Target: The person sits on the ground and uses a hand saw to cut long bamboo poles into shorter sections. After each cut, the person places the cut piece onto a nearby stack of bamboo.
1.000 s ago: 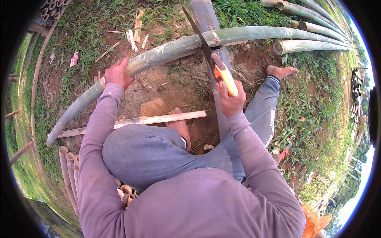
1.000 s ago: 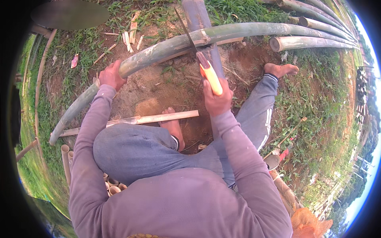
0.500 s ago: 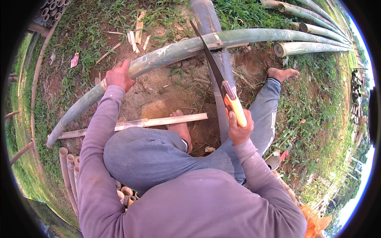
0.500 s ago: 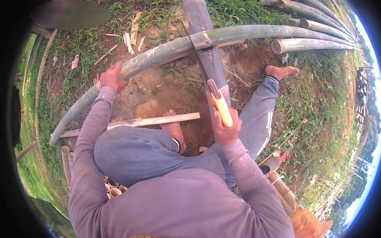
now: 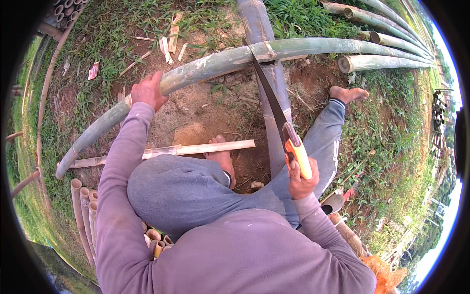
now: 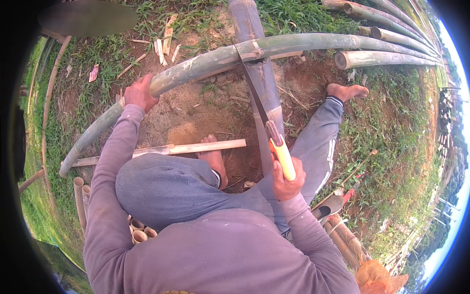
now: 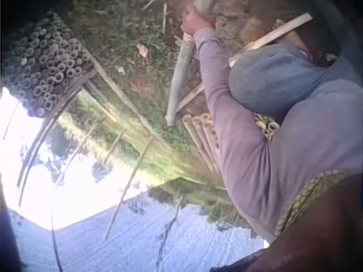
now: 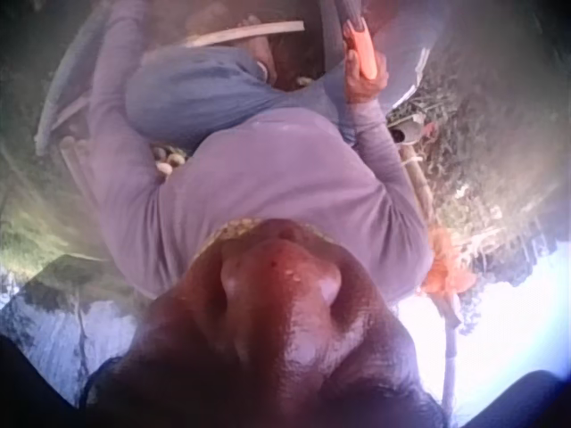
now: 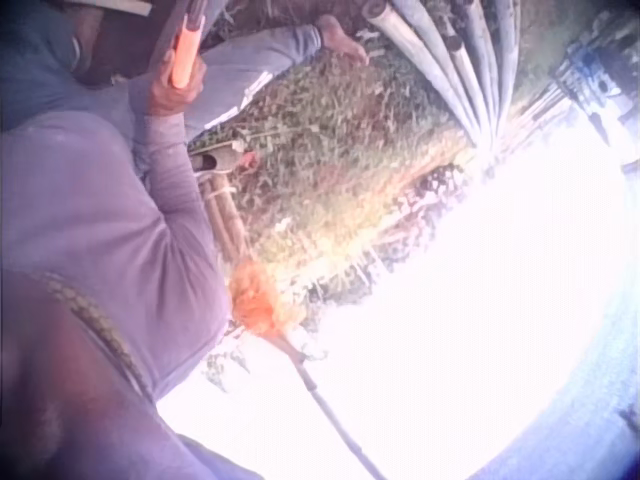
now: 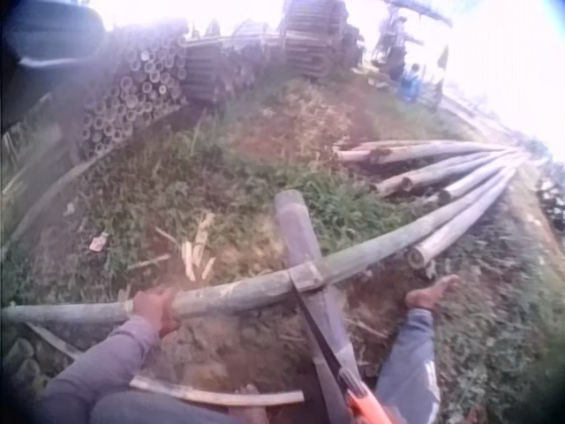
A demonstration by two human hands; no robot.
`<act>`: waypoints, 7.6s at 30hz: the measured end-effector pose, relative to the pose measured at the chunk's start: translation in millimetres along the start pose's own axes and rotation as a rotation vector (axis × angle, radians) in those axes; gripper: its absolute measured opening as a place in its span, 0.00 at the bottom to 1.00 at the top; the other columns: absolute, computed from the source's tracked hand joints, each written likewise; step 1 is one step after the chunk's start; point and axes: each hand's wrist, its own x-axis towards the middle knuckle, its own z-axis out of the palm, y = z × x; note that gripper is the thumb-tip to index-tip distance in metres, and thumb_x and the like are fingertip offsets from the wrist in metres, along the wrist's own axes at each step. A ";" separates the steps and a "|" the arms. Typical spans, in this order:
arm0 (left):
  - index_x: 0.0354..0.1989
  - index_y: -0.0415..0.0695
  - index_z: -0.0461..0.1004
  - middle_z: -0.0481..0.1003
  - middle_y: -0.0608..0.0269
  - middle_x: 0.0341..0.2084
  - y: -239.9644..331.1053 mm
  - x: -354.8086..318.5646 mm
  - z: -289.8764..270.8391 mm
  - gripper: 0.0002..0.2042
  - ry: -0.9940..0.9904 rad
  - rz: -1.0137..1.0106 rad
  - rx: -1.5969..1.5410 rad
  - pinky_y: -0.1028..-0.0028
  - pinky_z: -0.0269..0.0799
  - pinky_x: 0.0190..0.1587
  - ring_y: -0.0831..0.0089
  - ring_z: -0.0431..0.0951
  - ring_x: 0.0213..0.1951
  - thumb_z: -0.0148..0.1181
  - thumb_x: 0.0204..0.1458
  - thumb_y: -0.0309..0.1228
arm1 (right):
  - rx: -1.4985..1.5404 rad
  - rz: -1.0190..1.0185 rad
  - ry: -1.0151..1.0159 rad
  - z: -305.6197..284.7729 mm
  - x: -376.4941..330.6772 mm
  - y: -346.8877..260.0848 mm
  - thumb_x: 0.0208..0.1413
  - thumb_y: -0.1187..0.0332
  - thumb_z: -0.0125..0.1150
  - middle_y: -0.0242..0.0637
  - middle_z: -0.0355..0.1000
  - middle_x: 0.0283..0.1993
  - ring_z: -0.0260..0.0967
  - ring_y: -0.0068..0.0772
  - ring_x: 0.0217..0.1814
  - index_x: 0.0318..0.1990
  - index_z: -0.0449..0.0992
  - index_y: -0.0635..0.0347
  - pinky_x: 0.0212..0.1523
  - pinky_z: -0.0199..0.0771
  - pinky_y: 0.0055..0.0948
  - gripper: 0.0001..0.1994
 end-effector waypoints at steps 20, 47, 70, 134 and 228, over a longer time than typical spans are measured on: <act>0.65 0.58 0.72 0.82 0.60 0.53 15.4 9.0 -0.2 0.37 -0.002 0.021 -0.017 0.57 0.78 0.58 0.56 0.83 0.56 0.81 0.42 0.41 | 0.067 0.013 0.059 119.3 158.7 4.9 0.63 0.63 0.75 0.46 0.81 0.31 0.80 0.39 0.29 0.43 0.79 0.63 0.33 0.77 0.39 0.13; 0.62 0.56 0.73 0.82 0.59 0.51 -1.4 -3.8 4.3 0.34 0.075 0.042 0.002 0.56 0.81 0.56 0.55 0.84 0.53 0.80 0.43 0.43 | 0.003 0.114 -0.066 -10.3 -15.6 -21.0 0.63 0.72 0.73 0.43 0.84 0.39 0.87 0.39 0.39 0.47 0.79 0.66 0.40 0.83 0.32 0.11; 0.63 0.58 0.74 0.83 0.61 0.49 6.4 7.5 6.4 0.35 0.078 0.066 -0.022 0.55 0.81 0.55 0.54 0.85 0.51 0.80 0.42 0.43 | 0.039 0.094 0.040 133.3 177.7 -10.6 0.63 0.63 0.75 0.48 0.79 0.27 0.78 0.44 0.26 0.41 0.78 0.63 0.30 0.76 0.38 0.14; 0.66 0.57 0.72 0.82 0.54 0.55 19.2 4.9 -8.4 0.38 -0.018 -0.001 -0.031 0.55 0.81 0.57 0.50 0.85 0.54 0.79 0.42 0.42 | -0.062 0.142 0.010 130.9 182.3 -19.1 0.62 0.58 0.75 0.52 0.80 0.30 0.80 0.64 0.34 0.41 0.77 0.58 0.33 0.79 0.50 0.15; 0.83 0.37 0.46 0.45 0.28 0.80 -275.1 -855.0 37.2 0.67 1.292 -1.925 -0.774 0.56 0.47 0.82 0.44 0.44 0.83 0.75 0.42 0.68 | 0.140 -1.246 -1.449 137.4 -115.3 -352.9 0.60 0.61 0.76 0.54 0.78 0.54 0.80 0.54 0.47 0.70 0.68 0.64 0.49 0.81 0.46 0.34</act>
